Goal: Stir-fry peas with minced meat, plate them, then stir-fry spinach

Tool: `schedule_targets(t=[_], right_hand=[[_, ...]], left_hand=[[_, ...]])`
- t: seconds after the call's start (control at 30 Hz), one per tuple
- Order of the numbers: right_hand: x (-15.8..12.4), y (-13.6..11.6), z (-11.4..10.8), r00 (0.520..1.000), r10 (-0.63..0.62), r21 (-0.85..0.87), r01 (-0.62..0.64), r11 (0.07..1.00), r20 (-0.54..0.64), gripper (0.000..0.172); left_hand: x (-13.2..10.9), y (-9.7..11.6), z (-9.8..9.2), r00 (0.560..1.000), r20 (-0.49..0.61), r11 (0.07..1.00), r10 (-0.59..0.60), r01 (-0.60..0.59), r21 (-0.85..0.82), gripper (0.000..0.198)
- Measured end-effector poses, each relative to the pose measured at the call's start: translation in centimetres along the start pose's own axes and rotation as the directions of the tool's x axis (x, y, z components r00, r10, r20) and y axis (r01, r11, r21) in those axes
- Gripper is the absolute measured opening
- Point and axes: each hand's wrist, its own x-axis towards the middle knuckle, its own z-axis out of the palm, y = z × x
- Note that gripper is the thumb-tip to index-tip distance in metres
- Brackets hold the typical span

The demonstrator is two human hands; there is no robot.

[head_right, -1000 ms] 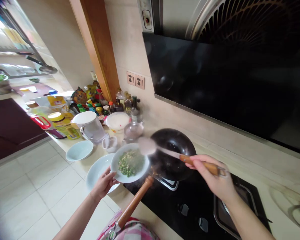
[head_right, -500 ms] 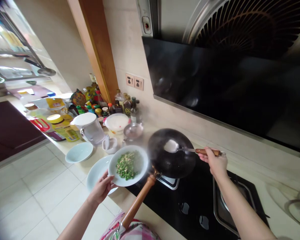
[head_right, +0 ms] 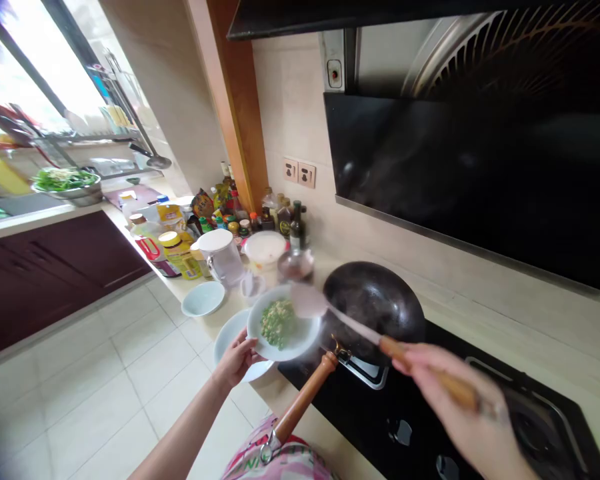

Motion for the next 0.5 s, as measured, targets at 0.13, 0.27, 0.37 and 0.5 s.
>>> schedule_targets(t=[0.13, 0.27, 0.37, 0.5], right_hand=[[-4.6, -1.1, 1.9, 0.789, -0.501, -0.289, 0.603, 0.744, 0.356, 0.038], [-6.5, -1.1, 1.3, 0.886, -0.46, -0.337, 0.452, 0.826, 0.06, 0.031], [-7.6, -0.1, 1.3, 0.922, -0.349, -0.342, 0.278, 0.898, -0.167, 0.022], [-9.1, 3.5, 4.0, 0.934, -0.318, -0.397, 0.234, 0.887, -0.16, 0.017]], left_hand=[[0.2, 0.6, -0.2, 1.0, 0.026, 1.0, -0.006, 0.006, 0.01, 0.069], [0.4, 1.8, -0.3, 0.998, 0.055, 0.999, -0.018, 0.016, 0.035, 0.065], [0.3, 3.2, -0.4, 0.998, 0.054, 0.998, -0.018, 0.014, 0.066, 0.061], [0.5, 5.3, -0.7, 0.995, 0.051, 0.976, -0.084, 0.072, 0.208, 0.05]])
